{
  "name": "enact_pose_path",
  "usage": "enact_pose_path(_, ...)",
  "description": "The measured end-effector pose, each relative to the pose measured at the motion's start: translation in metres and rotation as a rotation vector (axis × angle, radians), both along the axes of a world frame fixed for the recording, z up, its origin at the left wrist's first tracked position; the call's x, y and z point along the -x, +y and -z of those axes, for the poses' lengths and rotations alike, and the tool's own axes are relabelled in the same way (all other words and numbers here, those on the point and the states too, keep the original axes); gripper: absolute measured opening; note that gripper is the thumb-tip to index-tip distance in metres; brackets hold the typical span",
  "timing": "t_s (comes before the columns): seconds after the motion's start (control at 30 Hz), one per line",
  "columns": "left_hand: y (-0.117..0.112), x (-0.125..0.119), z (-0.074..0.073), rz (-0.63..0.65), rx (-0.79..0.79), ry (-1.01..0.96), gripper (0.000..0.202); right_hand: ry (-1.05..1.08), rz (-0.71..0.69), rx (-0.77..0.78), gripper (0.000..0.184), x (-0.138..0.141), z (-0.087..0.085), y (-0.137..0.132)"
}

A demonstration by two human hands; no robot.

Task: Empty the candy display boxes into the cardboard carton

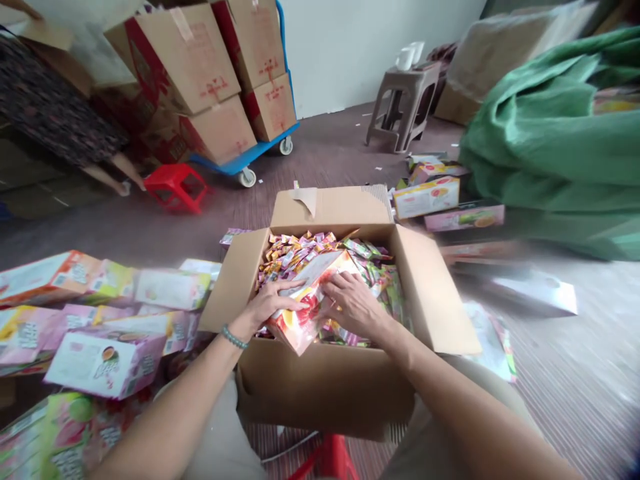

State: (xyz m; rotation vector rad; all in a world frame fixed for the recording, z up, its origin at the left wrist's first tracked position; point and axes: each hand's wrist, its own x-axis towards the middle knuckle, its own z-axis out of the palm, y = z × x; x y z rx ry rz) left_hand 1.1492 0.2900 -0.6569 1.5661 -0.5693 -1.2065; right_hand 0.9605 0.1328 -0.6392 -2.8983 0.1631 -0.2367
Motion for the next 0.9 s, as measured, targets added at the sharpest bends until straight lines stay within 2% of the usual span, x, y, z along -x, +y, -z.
enact_pose_path(0.17, 0.000, -0.003, -0.002, -0.073, -0.017, 0.225, 0.084, -0.108, 0.014, -0.135, 0.026, -0.001, 0.008, 0.001)
enact_pose_path(0.27, 0.001, -0.006, -0.005, -0.077, -0.027, 0.248, 0.090, -0.110, 0.046, -0.120, 0.035, -0.003, 0.012, 0.003)
enact_pose_path(0.33, 0.003, -0.007, -0.006, -0.031, -0.030, 0.210, 0.086, -0.068, 0.044, -0.118, 0.033, -0.004, 0.012, 0.004)
enact_pose_path(0.4, 0.003, -0.006, -0.002, 0.022, -0.034, 0.155, 0.078, -0.017, 0.020, -0.124, 0.031, -0.004, 0.011, 0.005)
enact_pose_path(0.47, 0.004, -0.004, 0.004, 0.052, -0.053, 0.144, 0.074, 0.033, 0.007, -0.125, 0.036, -0.005, 0.009, 0.005)
enact_pose_path(0.53, 0.003, -0.002, 0.011, 0.057, -0.087, 0.195, 0.076, 0.088, 0.005, -0.138, 0.039, -0.005, 0.008, 0.005)
enact_pose_path(0.63, 0.001, -0.001, 0.016, 0.058, -0.093, 0.292, 0.080, 0.173, 0.002, -0.165, 0.030, -0.004, 0.007, 0.005)
enact_pose_path(0.7, 0.000, -0.001, 0.016, 0.060, -0.089, 0.358, 0.079, 0.195, -0.022, -0.186, 0.018, -0.001, 0.003, 0.006)
enact_pose_path(0.73, 0.000, -0.002, 0.016, 0.048, -0.091, 0.387, 0.076, 0.186, -0.050, -0.200, 0.018, 0.002, 0.001, 0.006)
enact_pose_path(0.83, 0.000, -0.007, 0.018, -0.020, -0.095, 0.478, 0.067, 0.060, -0.132, -0.230, 0.035, 0.011, -0.012, 0.005)
enact_pose_path(0.9, -0.001, -0.012, 0.022, -0.036, -0.094, 0.535, 0.062, -0.088, -0.126, -0.204, 0.039, 0.017, -0.023, 0.005)
